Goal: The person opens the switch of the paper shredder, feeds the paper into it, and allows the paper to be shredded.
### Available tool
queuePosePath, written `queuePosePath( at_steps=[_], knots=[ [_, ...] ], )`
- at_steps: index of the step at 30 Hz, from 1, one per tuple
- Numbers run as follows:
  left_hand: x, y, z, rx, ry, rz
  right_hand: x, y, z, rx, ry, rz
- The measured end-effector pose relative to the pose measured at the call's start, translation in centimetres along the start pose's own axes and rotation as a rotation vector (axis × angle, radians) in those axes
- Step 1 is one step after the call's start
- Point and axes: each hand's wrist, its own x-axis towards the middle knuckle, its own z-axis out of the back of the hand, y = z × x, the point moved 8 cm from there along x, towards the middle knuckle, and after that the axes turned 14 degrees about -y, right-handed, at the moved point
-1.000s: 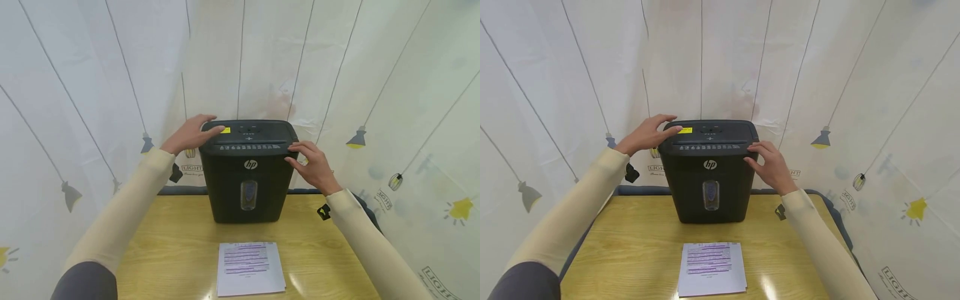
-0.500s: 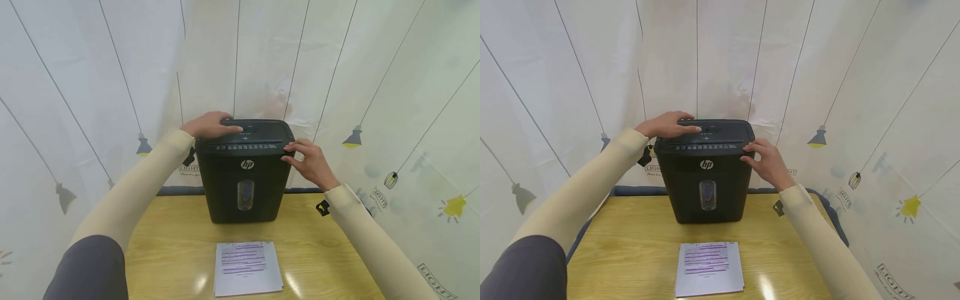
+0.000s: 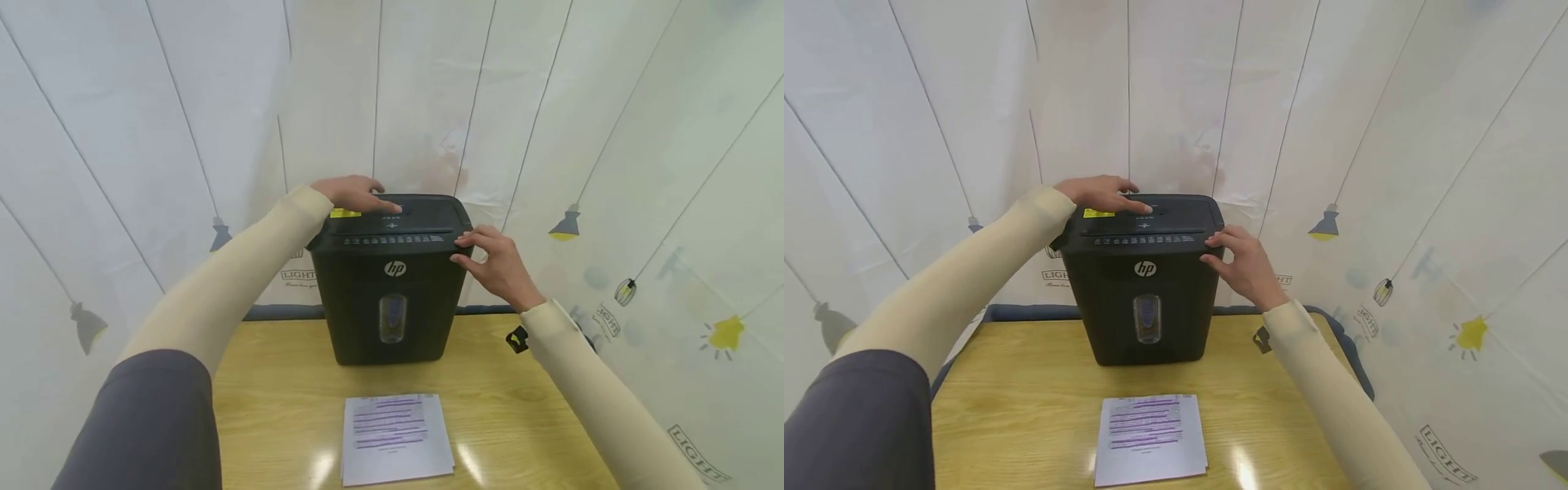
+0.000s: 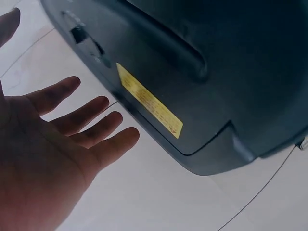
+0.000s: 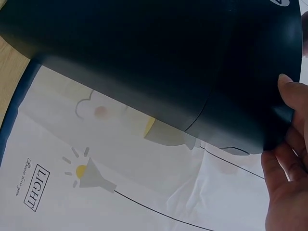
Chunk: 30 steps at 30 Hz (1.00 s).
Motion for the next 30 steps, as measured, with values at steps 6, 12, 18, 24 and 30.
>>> queuePosePath(
  at_steps=[6,12,18,24,30],
  knots=[
    [1.0,0.1,-0.6,0.033,0.032,0.010,0.0,0.3,0.1,0.008,0.003,-0.012],
    [2.8,0.2,-1.4,0.050,0.061,0.019,-0.3,0.2,0.4,-0.017,-0.002,-0.024],
    [4.1,0.6,-1.6,0.086,0.074,0.052,-0.3,0.5,0.4,-0.007,-0.011,-0.016],
    [4.3,1.0,-1.4,0.099,0.051,0.128,-0.2,0.9,0.0,0.006,-0.010,-0.024],
    [4.3,1.1,-1.2,0.121,0.024,0.161,-0.5,1.0,-0.1,0.019,-0.017,-0.022]
  ],
)
